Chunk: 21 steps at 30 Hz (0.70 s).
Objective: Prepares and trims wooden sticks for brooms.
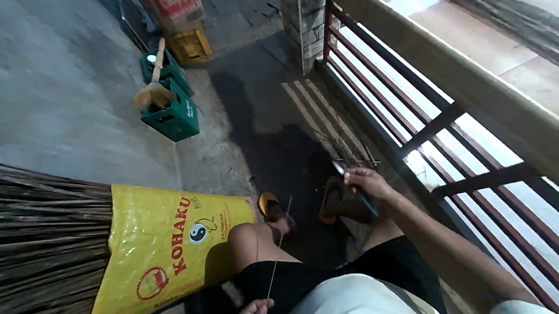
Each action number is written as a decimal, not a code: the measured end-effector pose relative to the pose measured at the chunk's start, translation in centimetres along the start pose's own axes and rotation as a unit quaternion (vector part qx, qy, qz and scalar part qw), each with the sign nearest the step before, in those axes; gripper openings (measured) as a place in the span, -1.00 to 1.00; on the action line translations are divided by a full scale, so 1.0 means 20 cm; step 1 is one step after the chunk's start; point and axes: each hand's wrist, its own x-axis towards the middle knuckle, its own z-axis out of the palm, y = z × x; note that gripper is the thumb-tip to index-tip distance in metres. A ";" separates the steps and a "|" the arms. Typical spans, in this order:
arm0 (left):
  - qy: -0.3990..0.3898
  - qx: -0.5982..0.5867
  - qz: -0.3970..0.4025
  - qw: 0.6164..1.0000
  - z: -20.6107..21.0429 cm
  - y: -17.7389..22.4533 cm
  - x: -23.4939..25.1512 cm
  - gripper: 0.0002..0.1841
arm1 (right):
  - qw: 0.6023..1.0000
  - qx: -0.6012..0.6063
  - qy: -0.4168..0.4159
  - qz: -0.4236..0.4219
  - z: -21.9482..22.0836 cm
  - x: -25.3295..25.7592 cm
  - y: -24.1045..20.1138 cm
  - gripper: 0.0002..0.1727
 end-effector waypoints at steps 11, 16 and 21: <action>-0.031 -0.032 0.077 0.996 0.33 0.15 0.25 -0.73 | 0.944 0.049 -0.312 0.100 0.70 -0.37 0.25 -0.85; -0.048 0.010 0.072 0.996 0.29 0.15 0.20 -0.70 | 0.966 0.042 -0.238 0.096 0.60 -0.30 0.15 -0.85; -0.050 0.026 0.054 0.997 0.20 0.09 0.13 -0.70 | 0.982 0.048 -0.167 0.074 0.34 -0.11 0.07 -0.85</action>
